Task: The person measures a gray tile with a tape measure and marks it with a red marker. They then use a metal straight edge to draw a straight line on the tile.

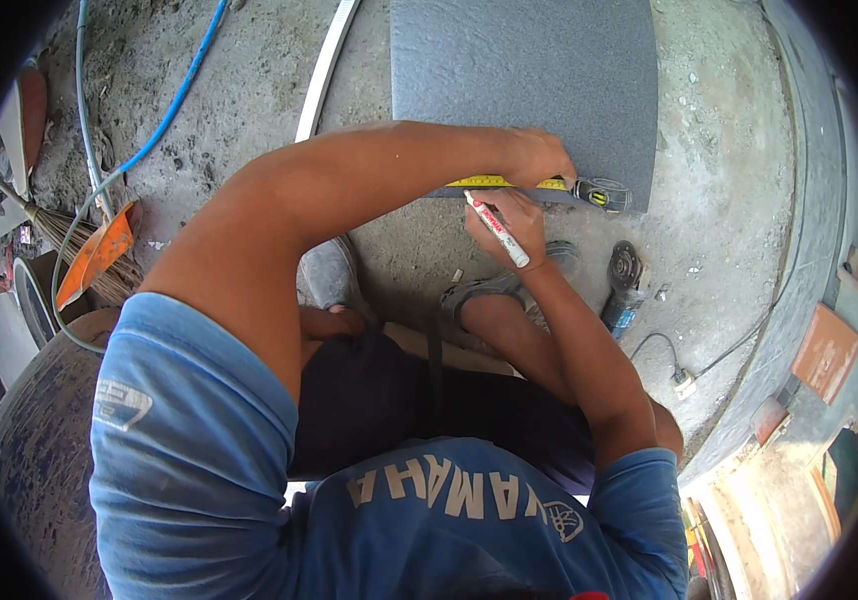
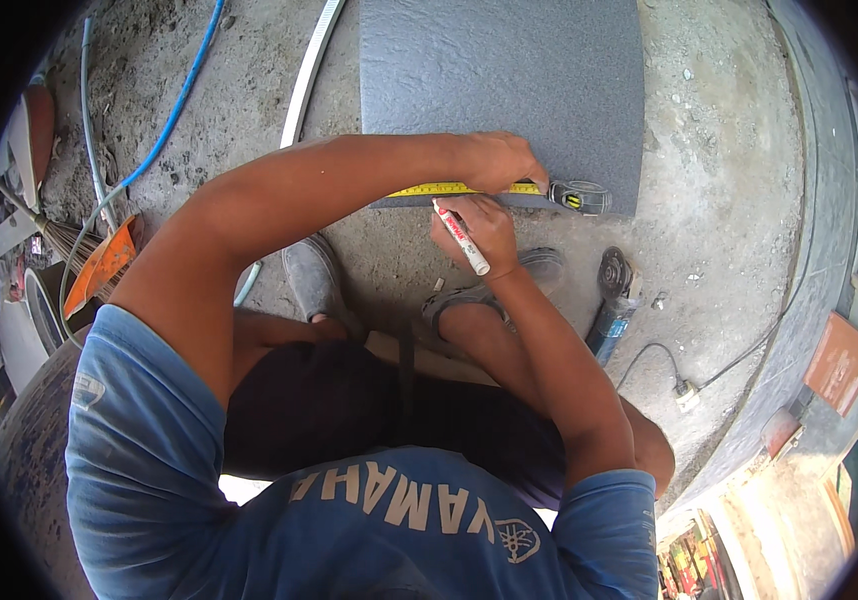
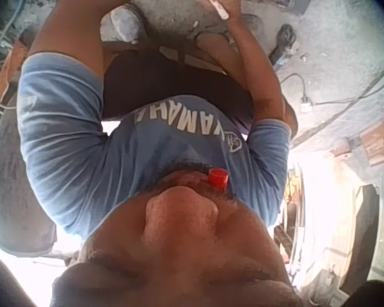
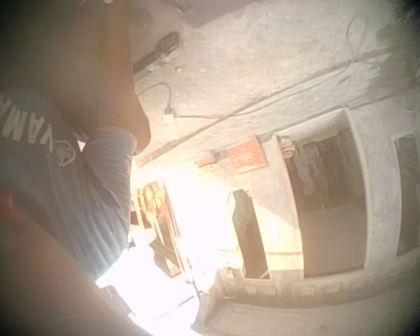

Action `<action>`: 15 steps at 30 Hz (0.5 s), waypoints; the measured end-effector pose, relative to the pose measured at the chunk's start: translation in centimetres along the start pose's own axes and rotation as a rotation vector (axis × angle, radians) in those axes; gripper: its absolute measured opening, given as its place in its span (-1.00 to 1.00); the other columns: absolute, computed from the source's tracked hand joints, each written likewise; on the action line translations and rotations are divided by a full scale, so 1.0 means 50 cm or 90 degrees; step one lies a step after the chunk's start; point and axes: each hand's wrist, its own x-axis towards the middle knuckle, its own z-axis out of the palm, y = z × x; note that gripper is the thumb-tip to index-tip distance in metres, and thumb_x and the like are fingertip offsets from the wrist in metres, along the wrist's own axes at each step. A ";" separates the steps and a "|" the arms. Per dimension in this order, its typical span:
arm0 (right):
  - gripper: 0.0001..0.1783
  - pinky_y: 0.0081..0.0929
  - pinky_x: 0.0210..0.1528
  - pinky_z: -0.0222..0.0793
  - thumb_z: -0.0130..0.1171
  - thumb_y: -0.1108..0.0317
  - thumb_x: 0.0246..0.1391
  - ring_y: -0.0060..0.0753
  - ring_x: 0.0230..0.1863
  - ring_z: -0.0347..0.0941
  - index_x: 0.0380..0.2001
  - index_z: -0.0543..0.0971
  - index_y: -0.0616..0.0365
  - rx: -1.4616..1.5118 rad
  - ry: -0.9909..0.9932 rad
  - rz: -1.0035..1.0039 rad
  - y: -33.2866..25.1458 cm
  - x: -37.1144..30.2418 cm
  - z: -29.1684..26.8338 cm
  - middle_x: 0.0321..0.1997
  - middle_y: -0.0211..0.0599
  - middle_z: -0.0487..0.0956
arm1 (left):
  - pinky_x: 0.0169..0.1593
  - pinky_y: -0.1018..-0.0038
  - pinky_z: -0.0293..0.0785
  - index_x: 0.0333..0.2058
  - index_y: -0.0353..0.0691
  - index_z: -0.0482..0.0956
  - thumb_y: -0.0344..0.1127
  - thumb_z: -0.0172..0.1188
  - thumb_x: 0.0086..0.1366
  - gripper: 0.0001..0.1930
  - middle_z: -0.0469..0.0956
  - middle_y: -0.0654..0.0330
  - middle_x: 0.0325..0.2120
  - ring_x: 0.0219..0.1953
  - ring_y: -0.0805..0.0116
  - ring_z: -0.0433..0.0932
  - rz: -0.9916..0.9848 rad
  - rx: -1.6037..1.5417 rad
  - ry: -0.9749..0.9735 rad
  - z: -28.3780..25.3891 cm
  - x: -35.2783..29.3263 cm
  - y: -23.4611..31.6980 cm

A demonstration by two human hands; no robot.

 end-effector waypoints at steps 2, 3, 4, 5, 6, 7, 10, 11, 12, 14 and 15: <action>-0.76 -0.36 -0.31 0.47 0.33 0.48 -0.19 -0.18 -0.43 0.56 -0.34 0.61 0.13 -0.007 0.006 -0.014 0.006 -0.004 0.001 -0.44 -0.22 0.62 | 0.02 0.16 0.48 0.02 0.14 0.57 -0.53 0.19 0.07 -0.48 0.60 0.03 -0.15 -0.02 -0.05 0.54 -0.002 0.001 0.007 -0.001 0.000 0.004; -0.76 -0.35 -0.31 0.48 0.33 0.48 -0.19 -0.18 -0.43 0.56 -0.34 0.60 0.13 -0.012 -0.002 -0.017 0.007 -0.006 0.003 -0.43 -0.21 0.62 | 0.02 0.16 0.48 0.02 0.14 0.57 -0.53 0.19 0.07 -0.48 0.60 0.03 -0.15 -0.02 -0.05 0.54 -0.003 0.001 0.008 0.000 0.000 0.002; -0.75 -0.34 -0.31 0.48 0.33 0.48 -0.19 -0.17 -0.42 0.56 -0.33 0.60 0.13 -0.016 -0.011 -0.020 0.009 -0.007 0.004 -0.42 -0.21 0.62 | 0.02 0.17 0.48 0.03 0.13 0.56 -0.53 0.19 0.07 -0.47 0.60 0.03 -0.15 -0.02 -0.04 0.54 0.001 0.008 0.016 0.002 0.000 0.001; -0.75 -0.34 -0.31 0.48 0.33 0.48 -0.19 -0.17 -0.42 0.56 -0.33 0.60 0.13 -0.016 -0.012 -0.021 0.010 -0.009 0.004 -0.42 -0.21 0.62 | 0.02 0.17 0.48 0.03 0.13 0.56 -0.53 0.19 0.06 -0.47 0.61 0.03 -0.16 -0.02 -0.04 0.54 0.005 0.016 0.024 0.004 0.000 0.000; -0.75 -0.33 -0.30 0.48 0.33 0.48 -0.19 -0.16 -0.42 0.56 -0.33 0.60 0.14 -0.018 -0.020 -0.017 0.006 -0.008 0.003 -0.42 -0.20 0.62 | 0.02 0.17 0.48 0.03 0.13 0.56 -0.53 0.19 0.06 -0.47 0.61 0.03 -0.16 -0.02 -0.04 0.54 0.003 0.016 0.025 0.007 0.000 -0.003; -0.74 -0.32 -0.30 0.48 0.34 0.48 -0.19 -0.15 -0.42 0.56 -0.32 0.60 0.14 -0.020 -0.027 -0.013 0.003 -0.006 0.004 -0.41 -0.19 0.62 | 0.02 0.17 0.48 0.03 0.12 0.56 -0.52 0.19 0.06 -0.48 0.61 0.03 -0.16 -0.02 -0.03 0.54 0.010 0.017 0.029 0.009 0.000 -0.006; -0.74 -0.31 -0.30 0.48 0.34 0.48 -0.20 -0.14 -0.42 0.56 -0.33 0.59 0.15 -0.017 -0.023 -0.021 0.009 -0.006 0.007 -0.41 -0.18 0.62 | 0.01 0.17 0.48 0.03 0.11 0.56 -0.52 0.20 0.06 -0.48 0.61 0.04 -0.16 -0.03 -0.03 0.54 0.024 0.018 0.035 0.010 0.002 -0.008; -0.74 -0.31 -0.30 0.48 0.34 0.48 -0.20 -0.14 -0.42 0.56 -0.33 0.59 0.15 -0.019 -0.023 -0.021 0.010 -0.007 0.007 -0.41 -0.18 0.62 | 0.01 0.18 0.48 0.03 0.10 0.56 -0.53 0.20 0.06 -0.48 0.61 0.04 -0.17 -0.04 -0.04 0.55 0.030 0.020 0.036 0.008 0.003 -0.007; -0.74 -0.31 -0.30 0.48 0.34 0.48 -0.20 -0.13 -0.42 0.56 -0.33 0.60 0.15 -0.021 -0.020 -0.027 0.009 -0.005 0.007 -0.41 -0.18 0.62 | 0.01 0.18 0.48 0.03 0.10 0.56 -0.53 0.20 0.06 -0.48 0.61 0.04 -0.17 -0.04 -0.04 0.55 0.029 0.019 0.037 0.007 0.002 -0.006; -0.74 -0.31 -0.30 0.48 0.34 0.48 -0.20 -0.13 -0.41 0.56 -0.33 0.60 0.15 -0.023 -0.017 -0.033 0.007 -0.002 0.008 -0.41 -0.17 0.62 | 0.01 0.17 0.49 0.02 0.10 0.56 -0.53 0.20 0.06 -0.49 0.61 0.04 -0.17 -0.04 -0.04 0.55 0.021 0.016 0.023 0.005 0.001 -0.004; -0.73 -0.31 -0.30 0.49 0.34 0.49 -0.21 -0.13 -0.42 0.56 -0.33 0.60 0.14 -0.029 -0.015 -0.036 0.006 -0.003 0.007 -0.42 -0.18 0.62 | 0.01 0.17 0.49 0.02 0.10 0.56 -0.53 0.20 0.06 -0.49 0.61 0.04 -0.17 -0.04 -0.04 0.55 0.020 0.016 0.024 0.004 0.001 -0.003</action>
